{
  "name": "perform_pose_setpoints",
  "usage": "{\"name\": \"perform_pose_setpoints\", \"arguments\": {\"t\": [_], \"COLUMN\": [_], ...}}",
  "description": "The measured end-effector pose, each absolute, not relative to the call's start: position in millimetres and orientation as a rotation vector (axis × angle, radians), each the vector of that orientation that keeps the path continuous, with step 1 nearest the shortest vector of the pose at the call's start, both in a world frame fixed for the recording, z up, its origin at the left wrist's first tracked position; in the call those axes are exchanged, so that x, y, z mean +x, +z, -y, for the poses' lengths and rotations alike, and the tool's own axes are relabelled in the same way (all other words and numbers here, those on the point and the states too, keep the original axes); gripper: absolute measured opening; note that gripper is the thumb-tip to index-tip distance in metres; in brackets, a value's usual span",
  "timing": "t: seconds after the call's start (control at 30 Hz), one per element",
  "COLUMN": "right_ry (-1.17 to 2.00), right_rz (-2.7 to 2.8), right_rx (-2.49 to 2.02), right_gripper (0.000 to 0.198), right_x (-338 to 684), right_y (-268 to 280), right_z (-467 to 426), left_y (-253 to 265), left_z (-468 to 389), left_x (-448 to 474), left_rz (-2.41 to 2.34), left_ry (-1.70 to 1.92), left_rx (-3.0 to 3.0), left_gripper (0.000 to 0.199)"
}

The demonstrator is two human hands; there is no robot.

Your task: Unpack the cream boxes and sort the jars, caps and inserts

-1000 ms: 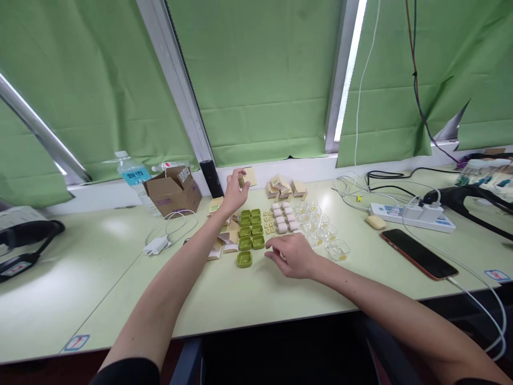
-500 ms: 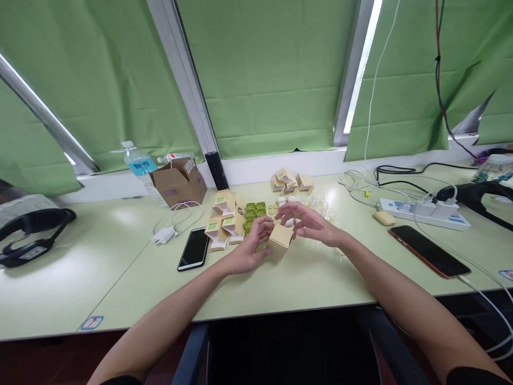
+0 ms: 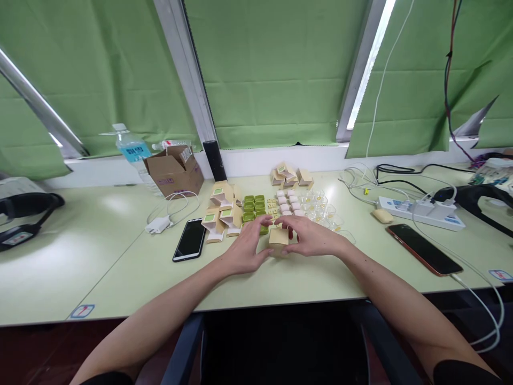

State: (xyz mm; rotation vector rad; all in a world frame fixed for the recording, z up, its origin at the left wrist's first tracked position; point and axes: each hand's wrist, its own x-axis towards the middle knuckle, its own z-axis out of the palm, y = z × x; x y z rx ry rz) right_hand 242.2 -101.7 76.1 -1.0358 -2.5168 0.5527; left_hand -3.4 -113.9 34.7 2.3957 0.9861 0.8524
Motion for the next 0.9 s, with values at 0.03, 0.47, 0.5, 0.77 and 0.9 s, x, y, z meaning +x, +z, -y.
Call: {"name": "perform_pose_setpoints", "arguments": {"t": [0.03,0.47,0.5,0.77,0.9], "right_ry": [0.552,0.086,0.061,-0.169,-0.234], "right_rz": [2.539,2.701,2.733,2.943,2.97], "right_rx": [-1.02,-1.162,-1.168,-1.177,-1.14], "right_gripper": [0.066,0.047,0.051,0.071,0.073], "right_x": [242,222,219,204,204], "right_y": [77,98,101,119,118], "right_z": [103,116,118,130,132], "left_y": [34,28,27,26,26], "left_z": [114,121,120,120,121], "left_x": [-2,7,7,8,8], "left_rz": [-1.021,-1.112,-1.116,-1.148,-1.154], "left_ry": [0.847,0.805,0.819,0.848,0.859], "left_rx": [2.425,2.41,2.403,2.418,2.434], "left_gripper": [0.075,0.063,0.062,0.05,0.05]}}
